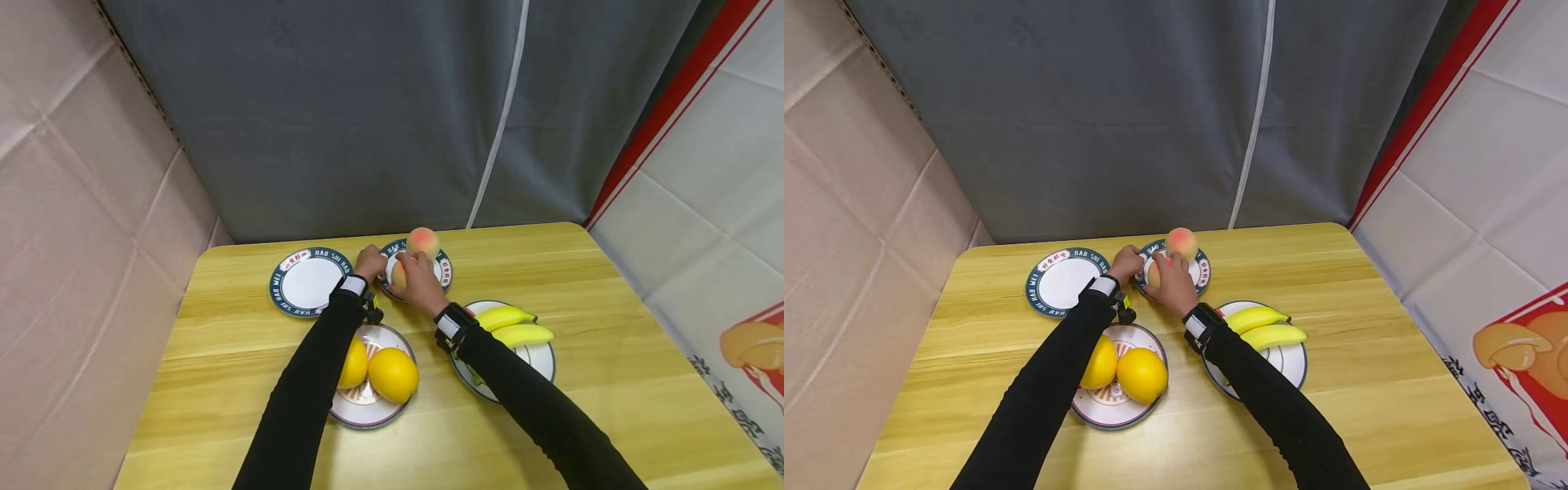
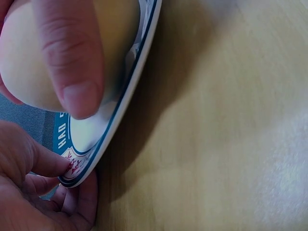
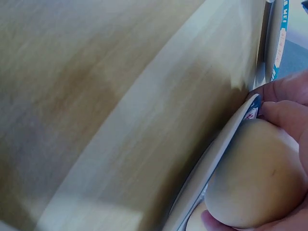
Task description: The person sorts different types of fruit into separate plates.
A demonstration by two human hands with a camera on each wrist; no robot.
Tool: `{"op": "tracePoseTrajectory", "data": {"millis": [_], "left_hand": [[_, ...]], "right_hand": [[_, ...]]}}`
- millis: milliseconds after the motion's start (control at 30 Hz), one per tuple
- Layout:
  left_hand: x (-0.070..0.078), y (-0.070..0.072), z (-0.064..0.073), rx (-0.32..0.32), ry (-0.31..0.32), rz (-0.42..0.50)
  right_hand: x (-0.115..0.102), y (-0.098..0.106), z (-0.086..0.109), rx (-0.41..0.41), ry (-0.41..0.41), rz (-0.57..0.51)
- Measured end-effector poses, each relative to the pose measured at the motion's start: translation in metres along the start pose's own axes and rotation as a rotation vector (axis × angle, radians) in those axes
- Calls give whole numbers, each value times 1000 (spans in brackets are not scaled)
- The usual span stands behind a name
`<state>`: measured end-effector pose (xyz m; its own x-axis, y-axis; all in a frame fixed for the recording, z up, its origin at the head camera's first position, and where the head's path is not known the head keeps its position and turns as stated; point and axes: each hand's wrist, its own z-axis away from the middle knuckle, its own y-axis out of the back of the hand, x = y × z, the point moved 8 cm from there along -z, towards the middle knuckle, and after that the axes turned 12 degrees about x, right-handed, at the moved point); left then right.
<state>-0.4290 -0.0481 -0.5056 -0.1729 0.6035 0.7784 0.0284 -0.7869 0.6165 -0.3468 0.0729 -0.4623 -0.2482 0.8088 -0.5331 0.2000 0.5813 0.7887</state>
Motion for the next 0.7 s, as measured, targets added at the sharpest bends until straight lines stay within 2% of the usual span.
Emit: {"op": "tracePoseTrajectory", "data": {"millis": [300,567,600,700], "left_hand": [[-5,-3,-9,7,4,-6],[-9,-4,-12,-25,10,2],[-16,-8,-21,-26,-2,11],[-17,-8,-21,-37,11,15]], "right_hand": [[-1,-5,5,11,-17,27],[0,-3,7,-18,-40,17],[0,-2,7,-21,-41,17],[-1,0,6,-24,-31,24]]}}
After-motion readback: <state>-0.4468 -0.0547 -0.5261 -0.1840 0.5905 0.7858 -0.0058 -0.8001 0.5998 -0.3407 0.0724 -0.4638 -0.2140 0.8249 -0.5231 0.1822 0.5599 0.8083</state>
